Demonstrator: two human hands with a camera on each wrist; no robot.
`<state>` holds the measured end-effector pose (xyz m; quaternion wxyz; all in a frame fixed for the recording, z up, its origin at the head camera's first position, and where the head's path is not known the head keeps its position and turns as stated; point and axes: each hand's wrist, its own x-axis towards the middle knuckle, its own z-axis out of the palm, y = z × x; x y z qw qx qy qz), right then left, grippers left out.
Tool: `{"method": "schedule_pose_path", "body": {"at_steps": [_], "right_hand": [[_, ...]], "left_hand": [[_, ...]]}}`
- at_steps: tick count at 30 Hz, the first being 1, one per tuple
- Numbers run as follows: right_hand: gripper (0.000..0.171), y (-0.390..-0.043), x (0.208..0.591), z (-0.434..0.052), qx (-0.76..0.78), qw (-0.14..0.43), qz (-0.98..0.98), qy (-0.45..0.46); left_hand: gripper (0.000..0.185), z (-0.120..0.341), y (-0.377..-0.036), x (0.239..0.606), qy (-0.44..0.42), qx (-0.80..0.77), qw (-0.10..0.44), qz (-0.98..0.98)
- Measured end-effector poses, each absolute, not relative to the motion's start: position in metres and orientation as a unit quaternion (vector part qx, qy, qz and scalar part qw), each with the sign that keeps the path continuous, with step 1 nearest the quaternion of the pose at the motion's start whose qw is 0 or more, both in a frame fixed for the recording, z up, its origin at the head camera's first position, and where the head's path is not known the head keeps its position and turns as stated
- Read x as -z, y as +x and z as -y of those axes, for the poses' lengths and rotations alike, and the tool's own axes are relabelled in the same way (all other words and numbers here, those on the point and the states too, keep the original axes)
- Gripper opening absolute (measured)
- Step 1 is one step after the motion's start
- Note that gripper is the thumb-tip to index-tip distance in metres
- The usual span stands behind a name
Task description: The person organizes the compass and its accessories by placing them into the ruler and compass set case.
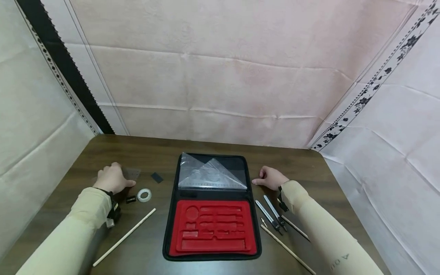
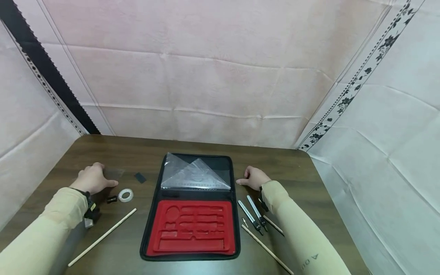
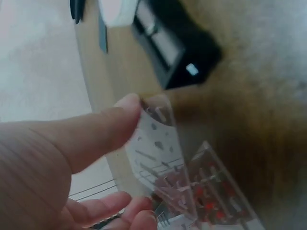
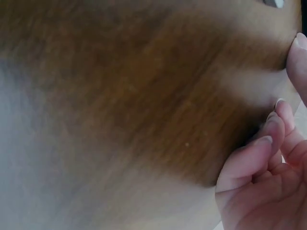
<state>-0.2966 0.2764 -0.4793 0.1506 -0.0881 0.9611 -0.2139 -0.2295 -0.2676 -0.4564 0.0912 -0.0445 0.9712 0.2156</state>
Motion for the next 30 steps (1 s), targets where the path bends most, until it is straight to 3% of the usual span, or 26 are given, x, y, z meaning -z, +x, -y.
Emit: {"method": "schedule_pose_path", "body": {"at_steps": [2,11,18,26,30], "right_hand": [[0.045,-0.2964,0.4794,-0.2751,0.216,0.150,-0.961,-0.090],[0.044,-0.2958,0.4797,-0.2733,0.219,0.142,-0.962,-0.085],[0.044,-0.2965,0.4800,-0.2735,0.222,0.143,-0.961,-0.087],[0.043,-0.2949,0.4800,-0.2738,0.224,0.141,-0.961,-0.078],[0.043,-0.2937,0.4807,-0.2735,0.226,0.140,-0.961,-0.073]], "left_hand": [[0.088,0.2702,-0.2293,0.4555,-0.050,-0.212,0.097,-0.971],[0.048,0.2714,-0.2299,0.4503,-0.047,-0.205,0.127,-0.969],[0.053,0.2724,-0.2267,0.4516,-0.046,-0.205,0.131,-0.969],[0.084,0.2716,-0.2239,0.4541,-0.082,-0.225,0.116,-0.964],[0.064,0.2715,-0.2250,0.4513,-0.084,-0.220,0.125,-0.964]]}}
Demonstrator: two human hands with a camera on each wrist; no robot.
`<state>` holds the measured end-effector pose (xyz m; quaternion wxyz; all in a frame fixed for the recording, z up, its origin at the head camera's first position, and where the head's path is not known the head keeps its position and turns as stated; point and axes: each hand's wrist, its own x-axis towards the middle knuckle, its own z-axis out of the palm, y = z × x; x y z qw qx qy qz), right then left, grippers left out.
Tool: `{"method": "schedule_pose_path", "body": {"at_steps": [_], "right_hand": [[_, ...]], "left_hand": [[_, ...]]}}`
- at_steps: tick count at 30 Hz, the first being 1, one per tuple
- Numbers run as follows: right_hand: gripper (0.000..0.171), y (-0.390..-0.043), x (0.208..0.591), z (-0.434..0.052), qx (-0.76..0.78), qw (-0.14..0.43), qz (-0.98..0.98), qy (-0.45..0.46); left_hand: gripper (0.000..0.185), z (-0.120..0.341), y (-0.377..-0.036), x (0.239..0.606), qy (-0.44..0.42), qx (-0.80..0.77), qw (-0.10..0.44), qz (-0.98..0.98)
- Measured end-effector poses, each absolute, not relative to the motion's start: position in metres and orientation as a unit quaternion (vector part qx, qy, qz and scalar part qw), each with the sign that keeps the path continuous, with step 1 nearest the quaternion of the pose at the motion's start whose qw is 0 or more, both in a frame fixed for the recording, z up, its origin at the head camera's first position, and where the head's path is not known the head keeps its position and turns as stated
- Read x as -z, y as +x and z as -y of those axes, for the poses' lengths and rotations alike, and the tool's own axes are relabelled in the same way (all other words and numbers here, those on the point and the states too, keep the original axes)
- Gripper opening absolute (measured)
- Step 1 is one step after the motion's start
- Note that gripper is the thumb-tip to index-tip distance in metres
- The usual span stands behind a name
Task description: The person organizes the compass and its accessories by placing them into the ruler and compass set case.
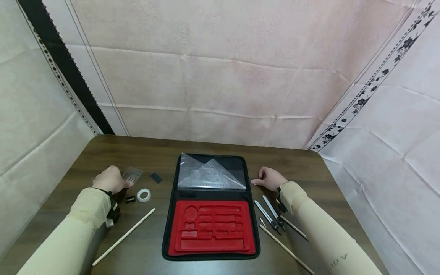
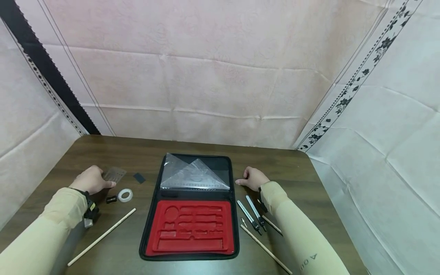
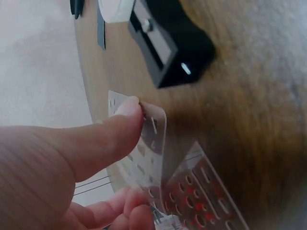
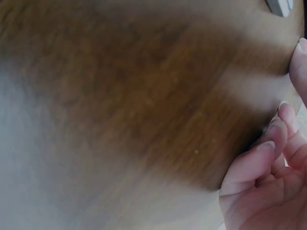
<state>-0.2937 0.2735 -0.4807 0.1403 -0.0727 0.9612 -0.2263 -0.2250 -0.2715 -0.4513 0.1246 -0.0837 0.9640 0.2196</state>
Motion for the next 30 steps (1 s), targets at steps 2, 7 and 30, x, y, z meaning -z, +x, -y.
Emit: {"method": "schedule_pose_path", "body": {"at_steps": [2,7,30], "right_hand": [[0.043,-0.294,0.481,-0.273,0.225,0.138,-0.962,-0.072],[0.043,-0.294,0.480,-0.272,0.223,0.144,-0.962,-0.069],[0.016,-0.276,0.440,-0.180,0.300,0.089,-0.928,-0.202]], "left_hand": [[0.052,0.273,-0.225,0.451,-0.081,-0.223,0.124,-0.964],[0.045,0.272,-0.223,0.457,-0.063,-0.231,0.092,-0.966],[0.011,0.148,-0.225,0.439,0.126,-0.418,0.016,-0.900]]}}
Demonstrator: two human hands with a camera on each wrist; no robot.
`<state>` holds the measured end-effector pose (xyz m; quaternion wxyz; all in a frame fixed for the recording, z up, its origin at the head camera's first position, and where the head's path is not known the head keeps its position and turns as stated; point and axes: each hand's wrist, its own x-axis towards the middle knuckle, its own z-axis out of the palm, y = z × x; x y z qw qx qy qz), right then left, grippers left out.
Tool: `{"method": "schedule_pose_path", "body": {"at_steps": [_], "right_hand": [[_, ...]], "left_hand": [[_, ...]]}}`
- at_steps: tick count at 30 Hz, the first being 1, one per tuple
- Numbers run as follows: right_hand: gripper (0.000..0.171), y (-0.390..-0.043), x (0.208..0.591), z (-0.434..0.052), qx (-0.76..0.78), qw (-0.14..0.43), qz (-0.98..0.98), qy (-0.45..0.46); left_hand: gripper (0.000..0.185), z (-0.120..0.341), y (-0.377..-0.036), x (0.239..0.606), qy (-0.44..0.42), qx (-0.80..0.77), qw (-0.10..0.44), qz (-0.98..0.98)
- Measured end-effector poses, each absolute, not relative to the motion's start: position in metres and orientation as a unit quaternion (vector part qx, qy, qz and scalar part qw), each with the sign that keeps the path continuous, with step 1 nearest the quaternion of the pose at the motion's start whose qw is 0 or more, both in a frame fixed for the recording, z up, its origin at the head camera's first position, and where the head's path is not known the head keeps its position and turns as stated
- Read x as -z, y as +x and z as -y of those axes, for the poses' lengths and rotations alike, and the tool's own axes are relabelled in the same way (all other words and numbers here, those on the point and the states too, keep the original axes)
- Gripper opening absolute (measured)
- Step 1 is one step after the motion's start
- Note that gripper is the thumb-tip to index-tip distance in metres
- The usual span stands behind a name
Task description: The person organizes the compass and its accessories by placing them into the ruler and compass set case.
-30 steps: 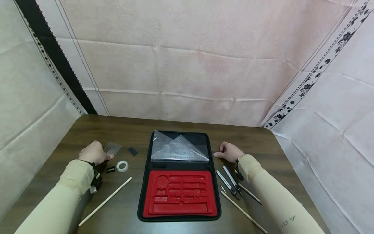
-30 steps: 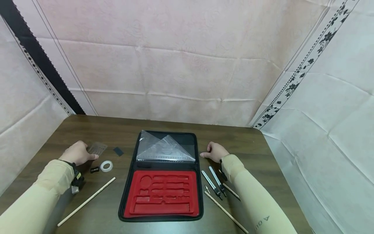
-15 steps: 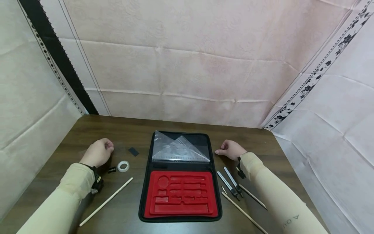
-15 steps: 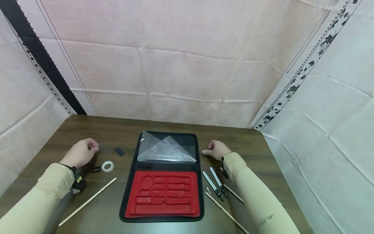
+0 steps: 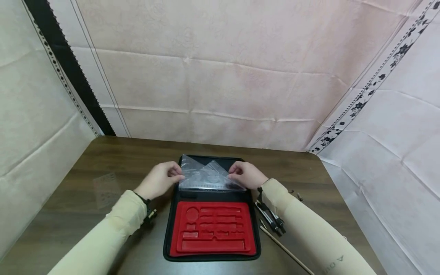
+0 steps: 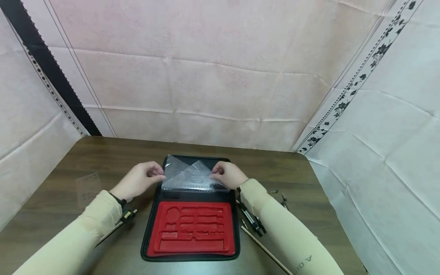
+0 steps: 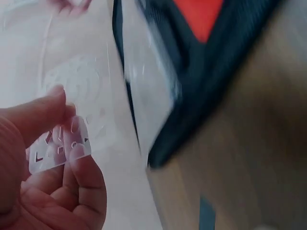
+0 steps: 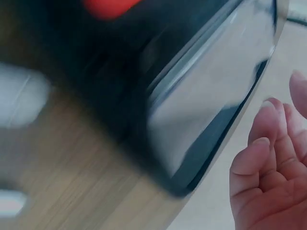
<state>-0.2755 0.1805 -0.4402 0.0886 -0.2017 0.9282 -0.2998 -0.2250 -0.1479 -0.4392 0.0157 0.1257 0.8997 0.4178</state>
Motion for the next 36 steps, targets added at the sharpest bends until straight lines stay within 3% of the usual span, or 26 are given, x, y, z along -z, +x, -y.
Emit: {"method": "schedule_pose_path", "body": {"at_steps": [5,9,12,15,18,21,24,28,36], "right_hand": [[0.025,-0.266,0.435,-0.156,0.307,0.121,-0.913,-0.241],[0.028,-0.270,0.440,-0.159,0.275,0.114,-0.925,-0.237],[0.038,-0.277,0.448,-0.171,0.219,0.092,-0.954,-0.185],[0.060,-0.282,0.455,-0.185,0.187,0.085,-0.973,-0.100],[0.079,-0.287,0.459,-0.195,0.210,0.103,-0.972,-0.024],[0.086,-0.291,0.464,-0.201,0.246,0.125,-0.961,0.014],[0.083,-0.296,0.468,-0.204,0.270,0.135,-0.953,0.020],[0.046,-0.301,0.469,-0.213,0.317,0.168,-0.933,0.036],[0.015,-0.308,0.469,-0.227,0.516,0.248,-0.818,0.047]], "left_hand": [[0.009,0.123,-0.223,0.445,0.148,-0.430,0.041,-0.889],[0.006,0.118,-0.226,0.452,0.142,-0.422,0.031,-0.895],[0.005,0.119,-0.230,0.456,0.135,-0.417,0.023,-0.899],[0.007,0.121,-0.235,0.458,0.133,-0.422,0.020,-0.897],[0.008,0.124,-0.239,0.458,0.131,-0.428,0.016,-0.894],[0.009,0.126,-0.242,0.459,0.122,-0.434,0.017,-0.892],[0.010,0.128,-0.243,0.461,0.114,-0.438,0.029,-0.892],[0.009,0.127,-0.245,0.463,0.113,-0.438,0.040,-0.891],[0.023,0.126,-0.268,0.453,0.076,-0.472,-0.007,-0.878]]}}
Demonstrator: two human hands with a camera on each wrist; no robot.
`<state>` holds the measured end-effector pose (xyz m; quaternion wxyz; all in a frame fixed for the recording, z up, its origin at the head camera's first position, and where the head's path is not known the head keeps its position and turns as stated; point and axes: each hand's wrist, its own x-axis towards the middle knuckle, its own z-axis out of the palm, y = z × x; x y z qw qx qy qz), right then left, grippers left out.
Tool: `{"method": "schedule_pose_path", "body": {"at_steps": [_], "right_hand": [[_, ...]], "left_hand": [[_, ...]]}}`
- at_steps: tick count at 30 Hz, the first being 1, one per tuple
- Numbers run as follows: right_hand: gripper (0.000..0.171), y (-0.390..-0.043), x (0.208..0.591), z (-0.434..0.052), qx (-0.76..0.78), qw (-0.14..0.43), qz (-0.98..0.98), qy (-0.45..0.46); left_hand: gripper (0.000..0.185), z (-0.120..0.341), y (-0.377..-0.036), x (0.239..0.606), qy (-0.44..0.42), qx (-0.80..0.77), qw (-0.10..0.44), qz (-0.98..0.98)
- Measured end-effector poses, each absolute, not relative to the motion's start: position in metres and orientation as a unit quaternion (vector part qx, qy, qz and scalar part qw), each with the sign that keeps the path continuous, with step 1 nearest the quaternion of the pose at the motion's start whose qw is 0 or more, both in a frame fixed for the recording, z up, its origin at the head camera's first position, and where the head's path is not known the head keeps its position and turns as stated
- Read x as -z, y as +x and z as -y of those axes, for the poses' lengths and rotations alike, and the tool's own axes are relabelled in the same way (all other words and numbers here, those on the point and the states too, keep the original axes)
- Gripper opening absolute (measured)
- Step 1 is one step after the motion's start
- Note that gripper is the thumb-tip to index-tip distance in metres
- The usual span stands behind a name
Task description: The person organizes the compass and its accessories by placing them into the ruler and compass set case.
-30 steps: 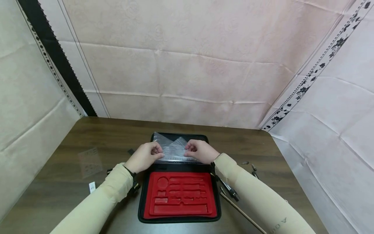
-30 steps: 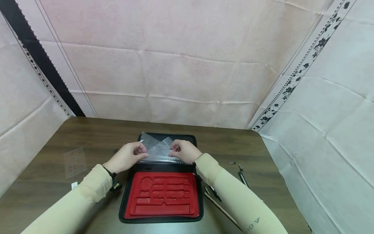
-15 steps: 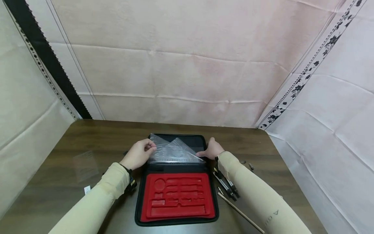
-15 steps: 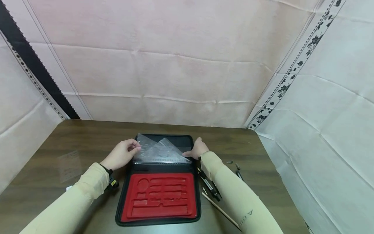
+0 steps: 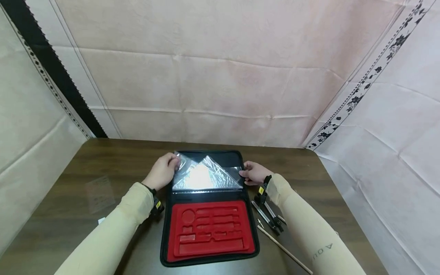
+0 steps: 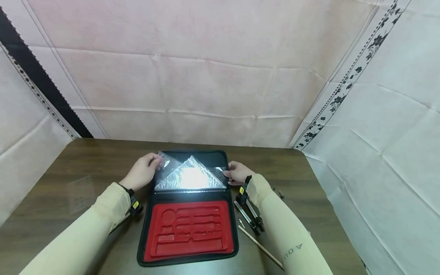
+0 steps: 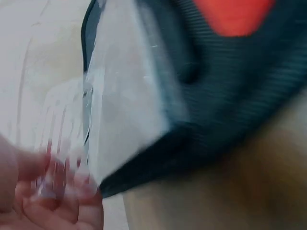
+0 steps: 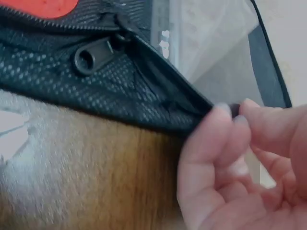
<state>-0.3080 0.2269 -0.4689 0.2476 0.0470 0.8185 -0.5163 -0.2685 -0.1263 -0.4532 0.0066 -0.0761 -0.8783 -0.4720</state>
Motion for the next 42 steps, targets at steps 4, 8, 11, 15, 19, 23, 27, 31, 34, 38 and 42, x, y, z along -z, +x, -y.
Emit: {"method": "schedule_pose_path", "body": {"at_steps": [4,8,11,15,19,23,27,31,34,38,42], "right_hand": [[0.017,-0.307,0.469,-0.230,0.522,0.256,-0.813,0.033],[0.017,-0.305,0.470,-0.228,0.519,0.248,-0.817,0.033],[0.015,-0.304,0.471,-0.227,0.518,0.238,-0.821,0.036],[0.014,-0.304,0.472,-0.224,0.514,0.234,-0.824,0.031],[0.013,-0.303,0.474,-0.222,0.509,0.229,-0.829,0.027],[0.012,-0.301,0.475,-0.222,0.504,0.218,-0.836,0.021],[0.011,-0.301,0.476,-0.223,0.497,0.211,-0.842,0.019],[0.010,-0.300,0.476,-0.224,0.492,0.212,-0.844,0.018],[0.010,-0.300,0.477,-0.224,0.488,0.214,-0.846,0.016],[0.011,-0.300,0.477,-0.224,0.488,0.209,-0.848,0.015],[0.012,-0.298,0.475,-0.222,0.488,0.206,-0.848,0.012]], "left_hand": [[0.029,0.116,-0.288,0.446,-0.034,0.512,0.045,0.857],[0.025,0.104,-0.304,0.442,-0.023,0.508,0.075,0.858],[0.024,0.097,-0.313,0.442,-0.032,0.481,0.088,0.872],[0.025,0.094,-0.321,0.444,-0.041,0.437,0.100,0.893],[0.026,0.092,-0.325,0.448,-0.054,0.395,0.072,0.914],[0.027,0.088,-0.326,0.453,-0.080,0.364,0.045,0.927],[0.023,0.084,-0.324,0.454,-0.104,0.352,0.040,0.929],[0.022,0.085,-0.324,0.454,-0.093,0.370,0.052,0.923],[0.023,0.087,-0.325,0.454,-0.073,0.388,0.074,0.916],[0.022,0.089,-0.326,0.452,-0.067,0.391,0.110,0.911],[0.020,0.089,-0.326,0.449,-0.067,0.380,0.133,0.913]]}}
